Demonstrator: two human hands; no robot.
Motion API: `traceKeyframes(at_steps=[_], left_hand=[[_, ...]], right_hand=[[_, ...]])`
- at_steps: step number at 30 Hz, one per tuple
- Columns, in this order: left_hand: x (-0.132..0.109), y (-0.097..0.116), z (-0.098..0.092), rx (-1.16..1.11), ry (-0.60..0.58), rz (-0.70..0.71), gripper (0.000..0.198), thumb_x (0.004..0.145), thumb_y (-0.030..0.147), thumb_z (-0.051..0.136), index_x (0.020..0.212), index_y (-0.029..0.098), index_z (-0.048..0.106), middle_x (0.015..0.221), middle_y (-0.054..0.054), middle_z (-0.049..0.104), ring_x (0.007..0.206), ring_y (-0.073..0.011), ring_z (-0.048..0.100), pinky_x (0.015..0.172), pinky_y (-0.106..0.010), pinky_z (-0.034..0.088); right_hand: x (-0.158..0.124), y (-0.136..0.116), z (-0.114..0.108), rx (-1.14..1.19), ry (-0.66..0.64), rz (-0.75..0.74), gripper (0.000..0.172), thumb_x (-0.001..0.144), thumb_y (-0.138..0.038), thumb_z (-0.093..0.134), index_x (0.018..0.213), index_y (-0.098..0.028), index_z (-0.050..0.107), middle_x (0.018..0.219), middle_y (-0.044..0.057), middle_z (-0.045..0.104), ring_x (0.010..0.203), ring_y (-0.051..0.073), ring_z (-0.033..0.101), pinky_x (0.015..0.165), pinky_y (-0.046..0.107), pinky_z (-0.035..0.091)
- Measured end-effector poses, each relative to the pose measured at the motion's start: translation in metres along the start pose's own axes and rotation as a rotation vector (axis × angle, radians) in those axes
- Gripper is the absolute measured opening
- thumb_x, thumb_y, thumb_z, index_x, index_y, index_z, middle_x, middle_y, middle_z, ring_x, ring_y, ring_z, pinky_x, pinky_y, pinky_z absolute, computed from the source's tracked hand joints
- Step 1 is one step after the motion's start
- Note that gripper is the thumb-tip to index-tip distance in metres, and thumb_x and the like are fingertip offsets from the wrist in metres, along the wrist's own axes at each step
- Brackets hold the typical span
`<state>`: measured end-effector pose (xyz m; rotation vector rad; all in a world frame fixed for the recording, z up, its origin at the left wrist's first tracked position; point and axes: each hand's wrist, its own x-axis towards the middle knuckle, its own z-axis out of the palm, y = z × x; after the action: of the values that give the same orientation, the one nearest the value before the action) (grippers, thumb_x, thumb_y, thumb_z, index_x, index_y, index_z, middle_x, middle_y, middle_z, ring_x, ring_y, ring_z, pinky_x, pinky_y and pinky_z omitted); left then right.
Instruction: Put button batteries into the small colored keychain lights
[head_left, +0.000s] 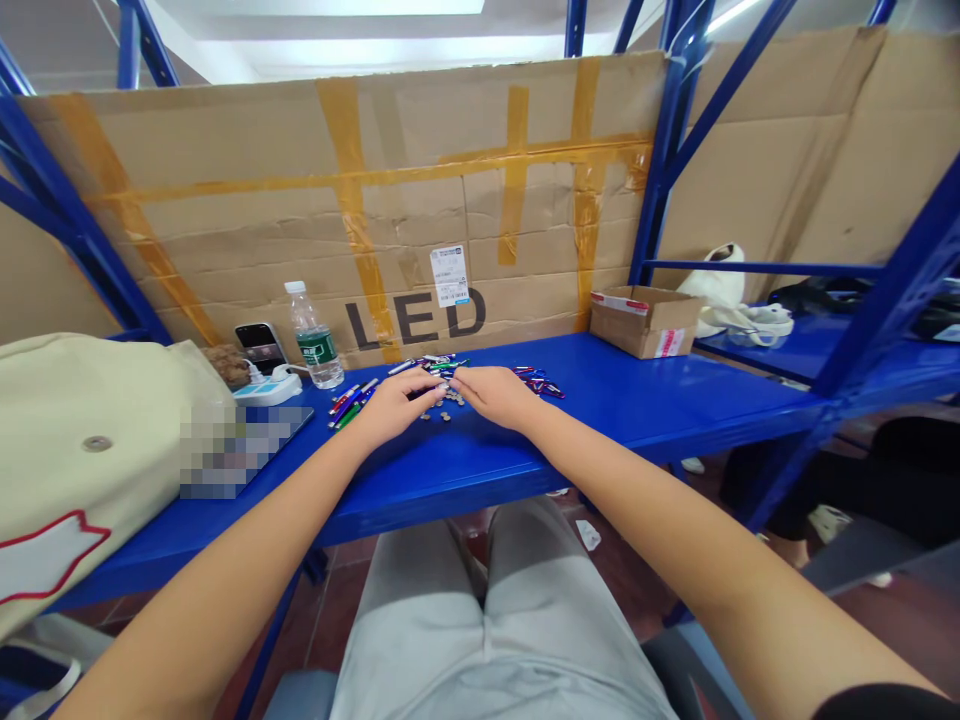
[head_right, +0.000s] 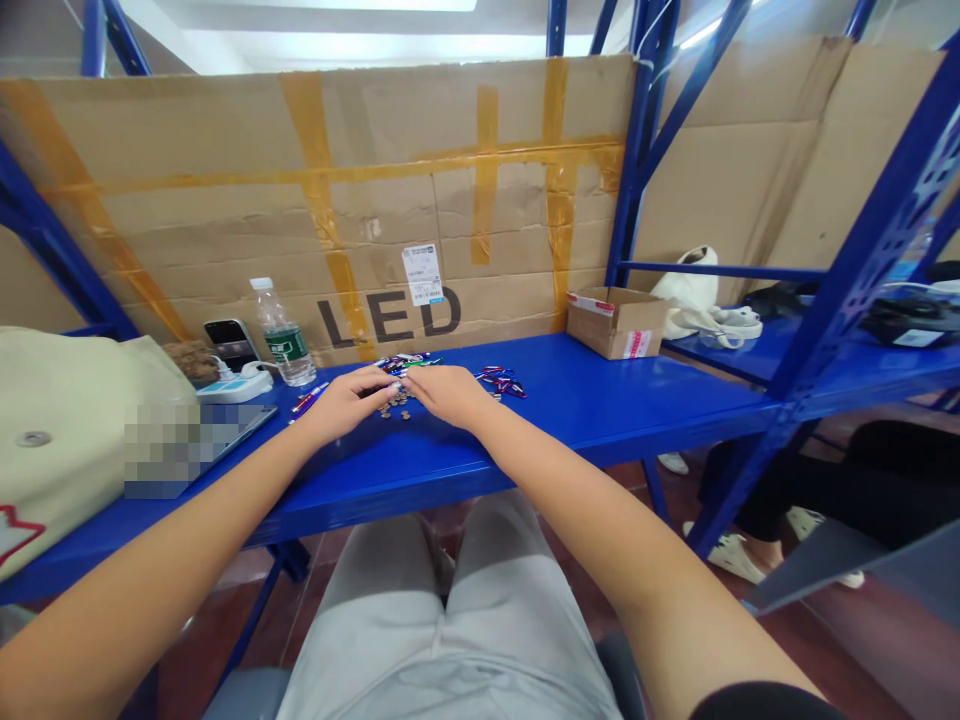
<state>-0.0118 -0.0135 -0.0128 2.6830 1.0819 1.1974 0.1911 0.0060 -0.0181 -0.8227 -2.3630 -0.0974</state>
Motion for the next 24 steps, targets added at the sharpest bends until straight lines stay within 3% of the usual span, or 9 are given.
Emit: traceKeyframes(at_steps=[4, 9, 13, 16, 18, 20, 24], left_hand=[[-0.001, 0.000, 0.000, 0.073, 0.047, 0.096, 0.030, 0.089, 0.039, 0.051, 0.098, 0.018, 0.070, 0.084, -0.006, 0.065, 0.078, -0.0159, 0.060, 0.073, -0.029, 0.050], [0.001, 0.001, 0.001, 0.184, 0.099, 0.190, 0.029, 0.090, 0.038, 0.051, 0.098, 0.018, 0.070, 0.087, -0.007, 0.067, 0.084, -0.0174, 0.061, 0.078, -0.031, 0.050], [0.002, -0.001, 0.001, 0.174, 0.121, 0.039, 0.032, 0.090, 0.042, 0.049, 0.100, 0.018, 0.069, 0.093, -0.008, 0.069, 0.088, -0.0191, 0.063, 0.083, -0.033, 0.050], [0.000, -0.006, -0.002, 0.165, 0.136, -0.116, 0.035, 0.089, 0.043, 0.048, 0.103, 0.017, 0.067, 0.102, -0.009, 0.069, 0.095, -0.0222, 0.063, 0.087, -0.036, 0.049], [-0.001, -0.010, -0.005, 0.147, 0.132, -0.192, 0.035, 0.089, 0.043, 0.048, 0.103, 0.017, 0.066, 0.105, -0.009, 0.069, 0.098, -0.0237, 0.063, 0.089, -0.037, 0.048], [-0.001, -0.013, -0.006, 0.125, 0.127, -0.229, 0.035, 0.088, 0.043, 0.048, 0.103, 0.017, 0.066, 0.105, -0.009, 0.070, 0.099, -0.0242, 0.063, 0.090, -0.038, 0.048], [-0.001, -0.014, -0.006, 0.106, 0.114, -0.222, 0.033, 0.087, 0.043, 0.050, 0.101, 0.018, 0.065, 0.106, -0.008, 0.069, 0.099, -0.0242, 0.062, 0.089, -0.037, 0.047]], right_hand=[[0.003, -0.001, 0.008, 0.218, 0.021, 0.030, 0.035, 0.097, -0.033, 0.030, 0.071, -0.018, 0.050, 0.072, 0.002, 0.058, 0.068, 0.014, 0.050, 0.066, 0.025, 0.034], [0.007, -0.006, 0.006, 0.447, -0.057, 0.098, 0.040, 0.095, -0.031, 0.028, 0.060, -0.019, 0.043, 0.059, -0.002, 0.050, 0.059, 0.011, 0.046, 0.061, 0.023, 0.035], [-0.003, 0.008, -0.017, 0.174, -0.051, 0.175, 0.042, 0.095, -0.042, 0.033, 0.069, -0.018, 0.055, 0.071, 0.003, 0.061, 0.069, 0.015, 0.053, 0.065, 0.025, 0.035], [-0.028, 0.037, -0.037, -0.131, -0.040, 0.470, 0.036, 0.090, -0.049, 0.044, 0.084, -0.018, 0.062, 0.086, 0.008, 0.067, 0.078, 0.019, 0.058, 0.064, 0.026, 0.036], [-0.046, 0.060, -0.044, -0.263, -0.134, 0.609, 0.030, 0.085, -0.046, 0.053, 0.087, -0.018, 0.064, 0.091, 0.011, 0.068, 0.083, 0.022, 0.061, 0.065, 0.027, 0.037], [-0.060, 0.080, -0.046, -0.307, -0.243, 0.678, 0.025, 0.084, -0.039, 0.057, 0.087, -0.017, 0.066, 0.093, 0.012, 0.068, 0.084, 0.022, 0.062, 0.066, 0.027, 0.039], [-0.068, 0.097, -0.043, -0.287, -0.264, 0.719, 0.022, 0.086, -0.034, 0.055, 0.086, -0.017, 0.067, 0.091, 0.011, 0.069, 0.082, 0.021, 0.062, 0.066, 0.027, 0.039]])
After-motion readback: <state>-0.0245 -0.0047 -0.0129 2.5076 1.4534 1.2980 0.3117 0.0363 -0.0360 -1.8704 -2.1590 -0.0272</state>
